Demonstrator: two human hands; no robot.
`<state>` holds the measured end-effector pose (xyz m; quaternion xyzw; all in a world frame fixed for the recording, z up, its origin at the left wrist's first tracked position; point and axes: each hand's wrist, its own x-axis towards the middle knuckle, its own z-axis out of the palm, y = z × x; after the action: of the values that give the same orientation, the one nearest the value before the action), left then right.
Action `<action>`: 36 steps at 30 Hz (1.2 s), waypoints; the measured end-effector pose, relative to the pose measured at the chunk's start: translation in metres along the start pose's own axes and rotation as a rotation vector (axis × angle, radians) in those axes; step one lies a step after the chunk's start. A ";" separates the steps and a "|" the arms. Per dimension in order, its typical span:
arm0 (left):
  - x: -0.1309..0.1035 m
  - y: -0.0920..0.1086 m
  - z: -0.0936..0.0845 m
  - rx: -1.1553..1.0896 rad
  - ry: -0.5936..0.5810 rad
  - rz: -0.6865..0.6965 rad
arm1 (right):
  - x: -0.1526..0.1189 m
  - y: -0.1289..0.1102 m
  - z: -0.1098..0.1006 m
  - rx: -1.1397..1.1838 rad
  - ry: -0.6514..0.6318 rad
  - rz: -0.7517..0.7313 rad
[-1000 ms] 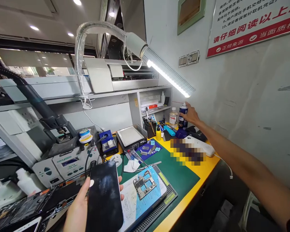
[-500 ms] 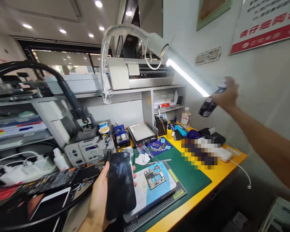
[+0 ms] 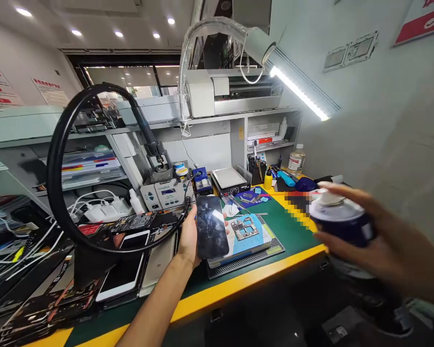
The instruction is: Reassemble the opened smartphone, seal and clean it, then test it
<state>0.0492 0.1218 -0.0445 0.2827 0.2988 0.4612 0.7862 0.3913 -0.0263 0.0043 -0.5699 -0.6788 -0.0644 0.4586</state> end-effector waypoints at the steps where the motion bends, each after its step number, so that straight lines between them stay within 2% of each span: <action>1: 0.000 0.000 0.000 0.003 -0.007 -0.005 | 0.000 -0.030 0.028 0.063 -0.082 -0.038; 2: -0.001 -0.001 0.000 0.005 -0.015 -0.008 | 0.003 -0.053 0.051 0.128 -0.146 -0.091; 4: -0.001 -0.001 -0.002 0.004 -0.033 -0.011 | 0.008 -0.083 0.078 0.170 -0.215 -0.125; 7: -0.001 -0.002 -0.004 -0.003 -0.047 -0.012 | 0.014 -0.096 0.091 0.164 -0.277 -0.127; 17: -0.006 -0.005 0.006 -0.054 -0.028 0.033 | 0.016 -0.107 0.107 0.148 -0.367 -0.096; 26: -0.005 -0.003 0.003 -0.042 -0.009 0.096 | 0.018 -0.109 0.106 0.155 -0.409 -0.058; 36: -0.005 -0.004 0.001 -0.039 -0.026 0.117 | 0.018 -0.110 0.105 0.132 -0.390 -0.077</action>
<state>0.0502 0.1155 -0.0463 0.2902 0.2625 0.5083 0.7671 0.2430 0.0129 0.0046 -0.5141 -0.7785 0.0743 0.3522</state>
